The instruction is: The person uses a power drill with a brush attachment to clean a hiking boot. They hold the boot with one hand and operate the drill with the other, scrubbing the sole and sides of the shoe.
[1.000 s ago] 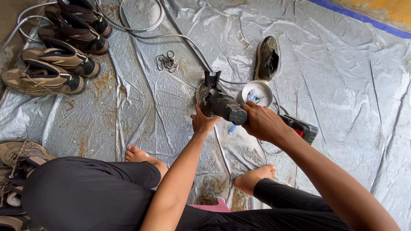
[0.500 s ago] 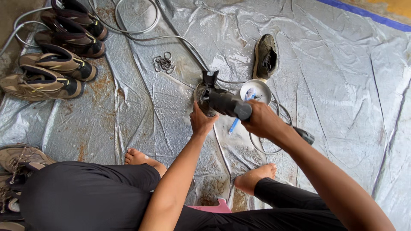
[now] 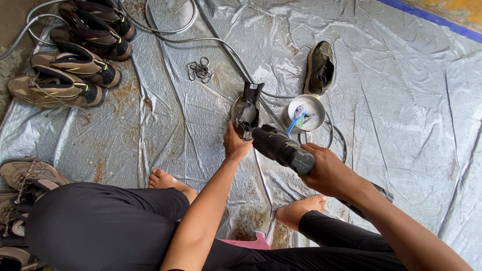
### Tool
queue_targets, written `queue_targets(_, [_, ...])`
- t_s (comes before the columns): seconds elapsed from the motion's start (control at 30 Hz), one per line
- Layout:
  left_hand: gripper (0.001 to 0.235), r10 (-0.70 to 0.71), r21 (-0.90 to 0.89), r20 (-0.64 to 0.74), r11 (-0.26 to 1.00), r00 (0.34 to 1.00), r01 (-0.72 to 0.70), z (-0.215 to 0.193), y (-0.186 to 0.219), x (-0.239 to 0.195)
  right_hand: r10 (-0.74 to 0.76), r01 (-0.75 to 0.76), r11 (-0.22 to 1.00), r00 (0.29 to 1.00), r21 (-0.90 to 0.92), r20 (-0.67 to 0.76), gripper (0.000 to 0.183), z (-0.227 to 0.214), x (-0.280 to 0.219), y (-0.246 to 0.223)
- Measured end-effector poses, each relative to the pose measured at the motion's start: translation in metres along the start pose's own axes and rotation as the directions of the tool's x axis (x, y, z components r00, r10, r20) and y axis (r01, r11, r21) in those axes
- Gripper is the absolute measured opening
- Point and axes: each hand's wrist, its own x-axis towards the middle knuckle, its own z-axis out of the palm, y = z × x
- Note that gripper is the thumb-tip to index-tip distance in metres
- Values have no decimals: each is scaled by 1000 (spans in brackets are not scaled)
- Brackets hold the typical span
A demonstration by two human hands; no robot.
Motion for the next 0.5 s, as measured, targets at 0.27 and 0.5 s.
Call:
queue_targets(0.27, [108, 15, -14, -1, 1000, 1000, -15, -3, 8, -2, -44, 39, 992, 998, -124, -42, 30, 8, 12, 8])
queue_targets(0.5, [110, -2, -13, -2, 1000, 1000, 2, -13, 13, -11, 39, -39, 999, 999, -25, 7, 24, -17, -9, -3])
